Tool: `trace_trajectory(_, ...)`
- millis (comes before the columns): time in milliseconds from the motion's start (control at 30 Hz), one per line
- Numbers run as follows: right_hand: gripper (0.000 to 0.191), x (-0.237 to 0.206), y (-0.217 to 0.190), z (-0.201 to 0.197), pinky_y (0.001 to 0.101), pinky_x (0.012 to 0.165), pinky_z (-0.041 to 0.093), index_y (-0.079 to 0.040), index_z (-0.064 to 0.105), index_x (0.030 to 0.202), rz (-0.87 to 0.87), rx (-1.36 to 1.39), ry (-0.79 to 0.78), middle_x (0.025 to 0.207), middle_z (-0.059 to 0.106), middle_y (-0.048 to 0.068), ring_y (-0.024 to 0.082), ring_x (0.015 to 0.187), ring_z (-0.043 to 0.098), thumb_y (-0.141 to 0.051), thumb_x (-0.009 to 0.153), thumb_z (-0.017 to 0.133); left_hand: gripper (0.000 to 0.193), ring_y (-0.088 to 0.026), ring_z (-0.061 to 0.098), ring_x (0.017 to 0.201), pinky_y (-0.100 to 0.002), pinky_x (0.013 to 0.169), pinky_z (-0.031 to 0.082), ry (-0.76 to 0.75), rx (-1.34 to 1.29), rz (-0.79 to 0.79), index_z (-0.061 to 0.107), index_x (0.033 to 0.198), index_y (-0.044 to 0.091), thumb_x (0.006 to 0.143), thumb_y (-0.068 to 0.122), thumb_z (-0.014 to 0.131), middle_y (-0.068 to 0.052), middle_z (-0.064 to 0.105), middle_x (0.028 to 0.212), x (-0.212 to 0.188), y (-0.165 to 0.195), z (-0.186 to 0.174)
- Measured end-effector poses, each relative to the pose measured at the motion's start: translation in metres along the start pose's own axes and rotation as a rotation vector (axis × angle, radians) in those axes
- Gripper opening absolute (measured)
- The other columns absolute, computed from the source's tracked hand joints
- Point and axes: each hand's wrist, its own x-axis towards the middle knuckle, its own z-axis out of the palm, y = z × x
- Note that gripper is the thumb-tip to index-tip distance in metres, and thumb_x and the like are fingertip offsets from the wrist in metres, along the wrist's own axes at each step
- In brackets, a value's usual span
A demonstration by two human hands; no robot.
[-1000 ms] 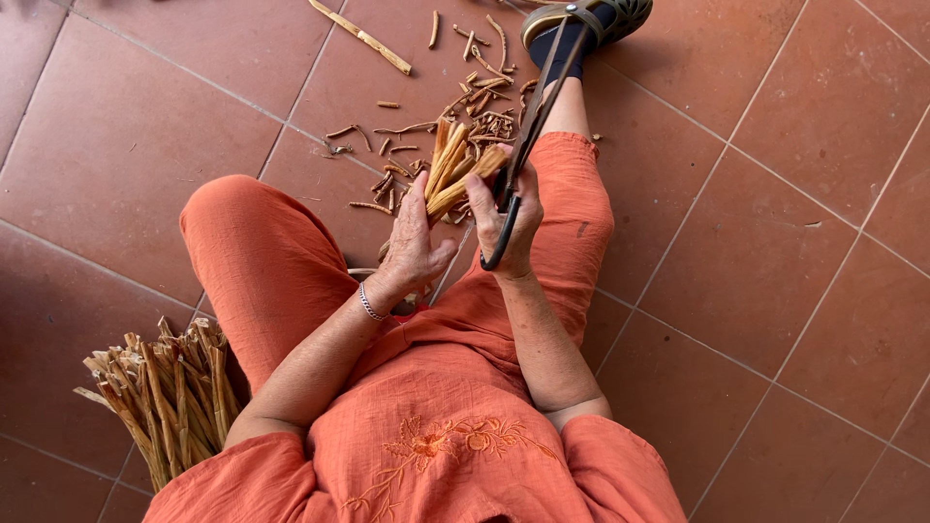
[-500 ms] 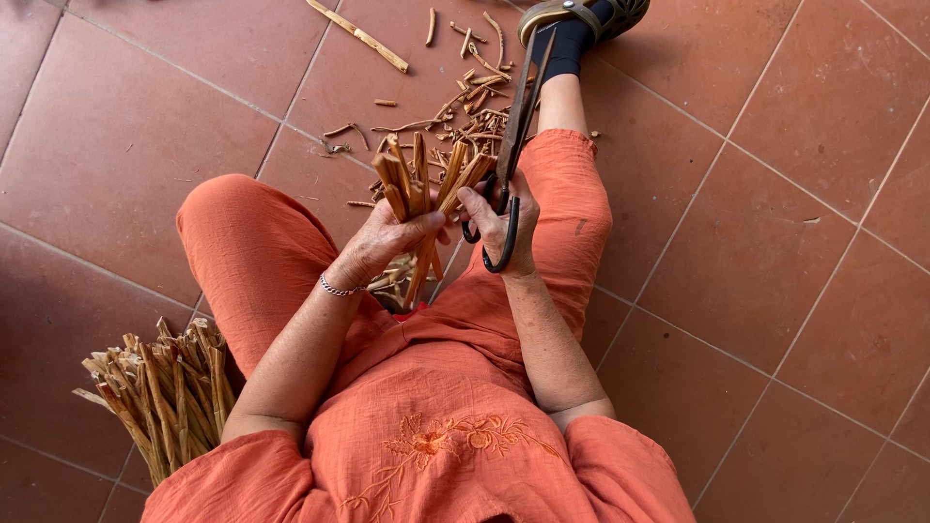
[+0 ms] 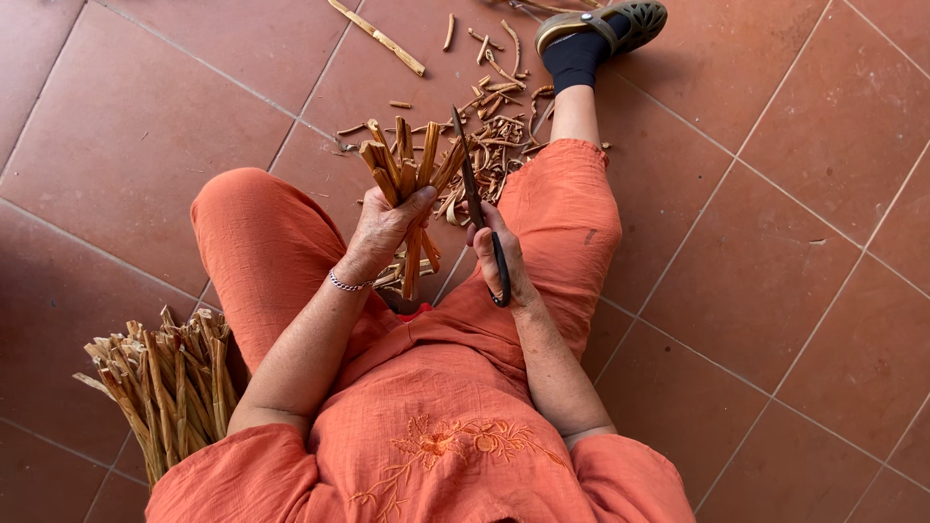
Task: The person sits on a tiled floor and trims the ends of dried plant stalks with scissors, letting cut pieces fall aside. They gather the trimmed stalks into aligned bundles, set them with other finished bundles, and pick up scattered seed pods from the floor.
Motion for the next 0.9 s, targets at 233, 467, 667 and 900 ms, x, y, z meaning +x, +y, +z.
trace_trajectory(233, 0.085, -0.002, -0.017, -0.004, 0.0274, 0.064, 0.049, -0.006, 0.056, 0.138, -0.038, -0.256, 0.04, 0.071, 0.052, -0.001, 0.009, 0.066, 0.058, -0.077, 0.101, 0.027, 0.022, -0.007, 0.053, 0.062, -0.025, 0.057, 0.044, -0.027, 0.029, 0.015, 0.067, 0.087, 0.006, 0.101, 0.022, 0.071, 0.003, 0.06, 0.071, -0.001, -0.001, 0.002)
trace_trajectory(467, 0.074, -0.005, 0.0, 0.001, 0.0284, 0.049, 0.046, -0.004, 0.065, 0.115, -0.032, -0.324, 0.162, 0.06, 0.051, -0.005, 0.009, 0.053, 0.059, -0.067, 0.106, 0.026, 0.02, -0.007, 0.054, 0.064, -0.025, 0.058, 0.046, -0.056, -0.057, -0.006, 0.067, 0.09, 0.006, 0.101, 0.022, 0.073, 0.003, 0.061, 0.074, 0.003, -0.01, 0.0)
trace_trajectory(667, 0.061, 0.003, 0.01, -0.008, 0.018, 0.056, 0.042, -0.004, 0.062, 0.126, -0.021, -0.007, 0.191, 0.069, 0.05, -0.009, 0.001, 0.062, 0.05, -0.06, 0.106, 0.048, 0.02, -0.012, 0.062, 0.073, -0.029, 0.065, 0.052, -0.067, 0.037, -0.1, 0.073, 0.099, 0.002, 0.103, 0.021, 0.071, -0.004, 0.068, 0.082, 0.003, -0.017, 0.0)
trace_trajectory(900, 0.098, 0.024, 0.003, 0.005, 0.0227, 0.076, 0.052, -0.003, 0.043, 0.142, -0.077, 0.209, 0.155, 0.106, 0.059, 0.0, 0.007, 0.088, 0.059, -0.05, 0.071, 0.092, 0.089, -0.022, 0.058, 0.13, -0.041, 0.111, 0.051, -0.369, 0.141, 0.198, 0.031, 0.154, 0.009, 0.085, 0.011, 0.088, -0.01, 0.058, 0.141, 0.011, -0.028, 0.013)
